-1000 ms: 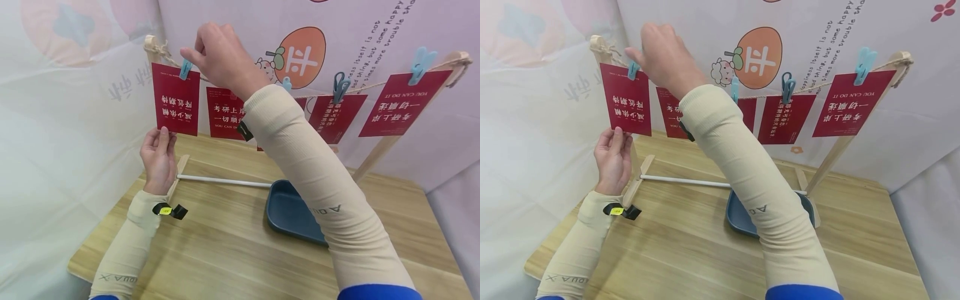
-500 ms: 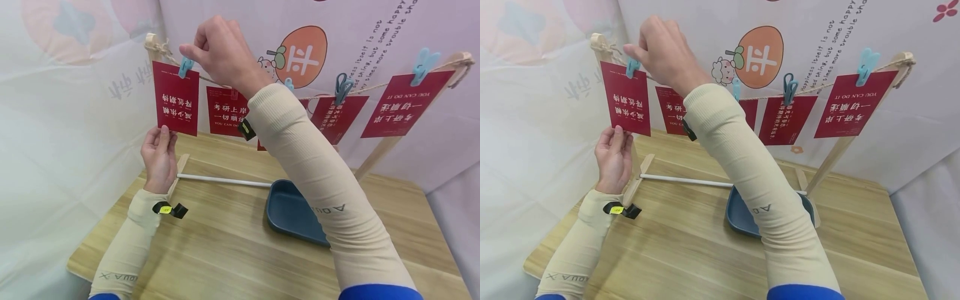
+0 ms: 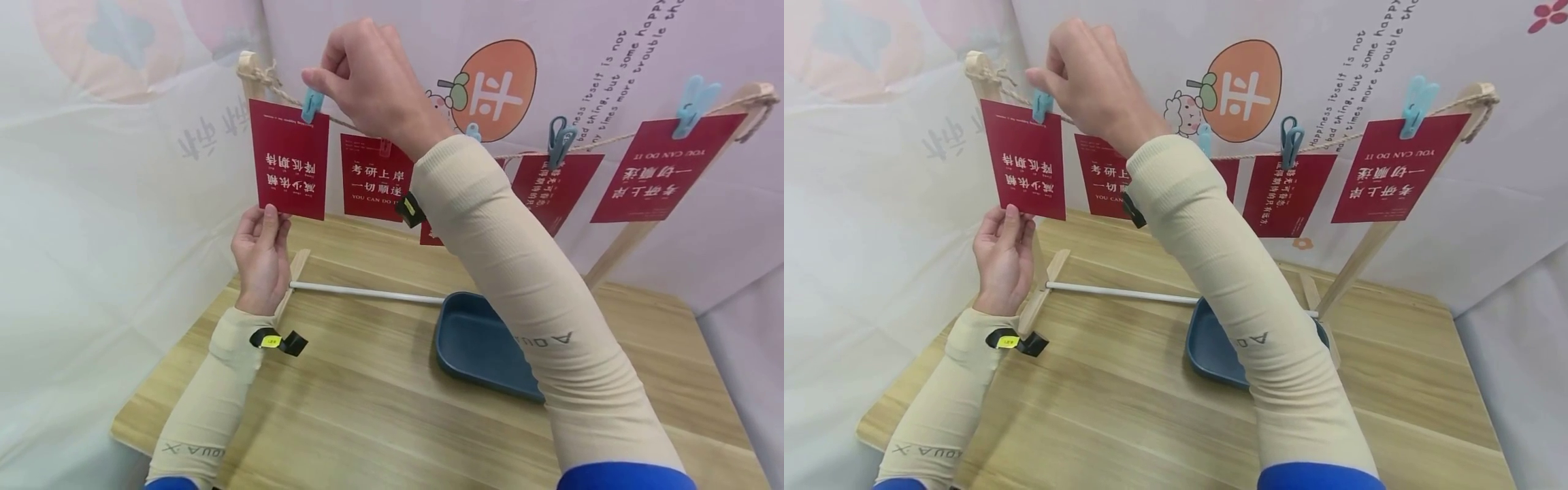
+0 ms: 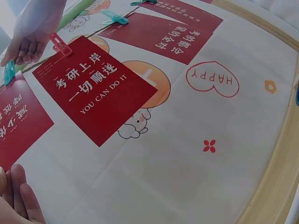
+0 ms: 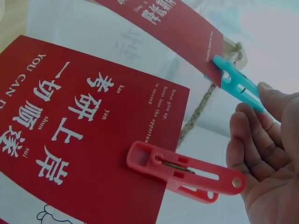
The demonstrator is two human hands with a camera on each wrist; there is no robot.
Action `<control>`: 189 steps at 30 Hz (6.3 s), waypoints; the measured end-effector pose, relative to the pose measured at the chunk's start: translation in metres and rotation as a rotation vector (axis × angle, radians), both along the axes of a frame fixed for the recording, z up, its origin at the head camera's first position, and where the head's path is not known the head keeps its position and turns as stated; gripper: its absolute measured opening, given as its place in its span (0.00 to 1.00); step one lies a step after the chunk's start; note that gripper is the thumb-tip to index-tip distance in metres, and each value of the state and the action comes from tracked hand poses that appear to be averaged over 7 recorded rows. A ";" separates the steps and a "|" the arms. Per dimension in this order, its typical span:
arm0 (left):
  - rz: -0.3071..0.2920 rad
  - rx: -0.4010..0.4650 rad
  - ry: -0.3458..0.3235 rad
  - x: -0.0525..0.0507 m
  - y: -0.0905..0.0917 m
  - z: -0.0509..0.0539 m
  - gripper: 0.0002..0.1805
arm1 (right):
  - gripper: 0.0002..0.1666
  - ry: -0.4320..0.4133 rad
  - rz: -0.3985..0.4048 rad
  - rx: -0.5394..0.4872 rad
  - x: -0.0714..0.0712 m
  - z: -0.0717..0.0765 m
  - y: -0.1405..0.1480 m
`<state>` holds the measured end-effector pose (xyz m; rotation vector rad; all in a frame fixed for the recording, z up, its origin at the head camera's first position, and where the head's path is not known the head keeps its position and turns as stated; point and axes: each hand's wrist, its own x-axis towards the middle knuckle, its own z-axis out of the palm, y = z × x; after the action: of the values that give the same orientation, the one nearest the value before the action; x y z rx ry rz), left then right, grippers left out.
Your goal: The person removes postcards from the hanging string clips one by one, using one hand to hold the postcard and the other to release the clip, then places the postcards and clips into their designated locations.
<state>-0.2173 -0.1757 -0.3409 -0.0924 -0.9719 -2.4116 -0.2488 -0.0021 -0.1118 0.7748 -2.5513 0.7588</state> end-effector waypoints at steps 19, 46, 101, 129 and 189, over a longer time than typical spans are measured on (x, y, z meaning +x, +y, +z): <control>-0.026 0.028 -0.017 0.006 0.000 -0.005 0.04 | 0.19 0.069 0.016 -0.044 0.002 0.002 0.019; -0.009 -0.033 -0.071 0.019 -0.001 -0.023 0.02 | 0.25 0.167 0.142 -0.038 0.025 0.002 0.039; 0.019 -0.131 -0.288 0.028 -0.007 -0.060 0.05 | 0.19 0.114 0.140 -0.004 0.061 -0.080 0.124; 0.013 -0.187 -0.419 0.019 -0.007 -0.102 0.02 | 0.20 -0.104 0.080 0.028 0.073 -0.138 0.158; 0.021 -0.529 -0.649 -0.035 -0.003 -0.132 0.15 | 0.19 -0.418 0.045 0.363 0.046 -0.244 0.216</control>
<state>-0.2524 -0.1786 -0.4726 0.5386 -1.8665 -2.1260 -0.2030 0.2142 -0.3554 0.8578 -3.1154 0.5155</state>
